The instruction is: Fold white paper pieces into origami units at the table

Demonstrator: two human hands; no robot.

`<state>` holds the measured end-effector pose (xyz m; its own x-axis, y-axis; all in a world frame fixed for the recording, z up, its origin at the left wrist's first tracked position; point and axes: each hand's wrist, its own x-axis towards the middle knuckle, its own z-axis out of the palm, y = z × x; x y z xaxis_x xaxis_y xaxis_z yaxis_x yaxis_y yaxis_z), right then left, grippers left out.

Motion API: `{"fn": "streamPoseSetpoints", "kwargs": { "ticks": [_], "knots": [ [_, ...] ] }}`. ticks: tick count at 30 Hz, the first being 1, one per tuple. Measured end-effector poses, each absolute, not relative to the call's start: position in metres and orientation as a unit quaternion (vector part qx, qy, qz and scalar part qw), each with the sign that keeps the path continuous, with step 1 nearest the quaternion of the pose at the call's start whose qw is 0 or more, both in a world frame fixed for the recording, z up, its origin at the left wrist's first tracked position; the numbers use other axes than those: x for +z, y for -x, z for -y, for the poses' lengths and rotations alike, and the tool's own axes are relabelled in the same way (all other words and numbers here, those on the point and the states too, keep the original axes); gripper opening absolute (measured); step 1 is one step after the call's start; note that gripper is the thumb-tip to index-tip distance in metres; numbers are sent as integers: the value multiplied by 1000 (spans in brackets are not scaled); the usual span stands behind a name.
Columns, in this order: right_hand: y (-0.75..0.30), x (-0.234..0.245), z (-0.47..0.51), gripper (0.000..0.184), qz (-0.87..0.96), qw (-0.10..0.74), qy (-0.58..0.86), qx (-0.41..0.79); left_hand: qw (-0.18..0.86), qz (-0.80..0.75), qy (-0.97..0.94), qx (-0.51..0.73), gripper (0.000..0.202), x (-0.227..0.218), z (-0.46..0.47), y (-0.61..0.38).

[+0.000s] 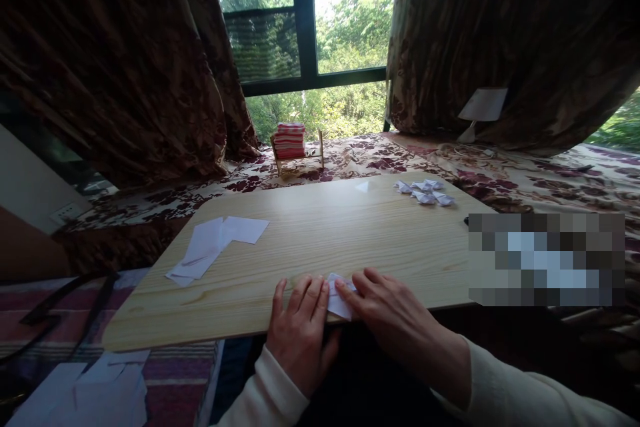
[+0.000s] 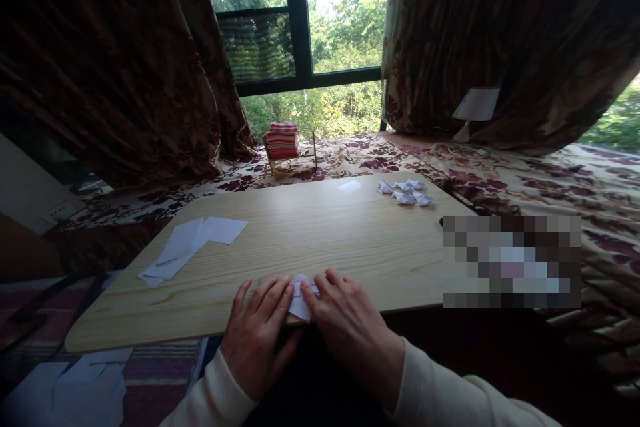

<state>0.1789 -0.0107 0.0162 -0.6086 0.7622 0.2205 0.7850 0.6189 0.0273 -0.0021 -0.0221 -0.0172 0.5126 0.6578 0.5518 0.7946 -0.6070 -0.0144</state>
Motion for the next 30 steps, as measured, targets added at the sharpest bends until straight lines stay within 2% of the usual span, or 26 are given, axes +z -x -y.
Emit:
{"fn": "streamPoseSetpoints", "kwargs": {
  "ticks": [11, 17, 20, 25, 27, 30],
  "knots": [
    [-180, 15, 7, 42, 903, 85, 416, -73, 104, 412, 846, -321, 28, -10, 25, 38],
    [-195, 31, -5, 38, 914, 106, 391, 4, 111, 342, 893, -272, 48, -12, 23, 26],
    [-210, 31, -5, 43, 876, 165, 453, 31, 128, 345, 883, -291, 49, -21, 26, 14],
    [-219, 19, 14, 24, 810, 241, 531, 63, 90, 401, 841, -352, 38, -9, 34, 2],
    [-213, 16, 21, 21, 804, 231, 542, 82, 77, 441, 817, -362, 28, 0, 26, -1],
    [-202, 16, 23, 15, 803, 196, 555, 96, 46, 479, 814, -326, 25, 7, 5, -2]
  ]
}}
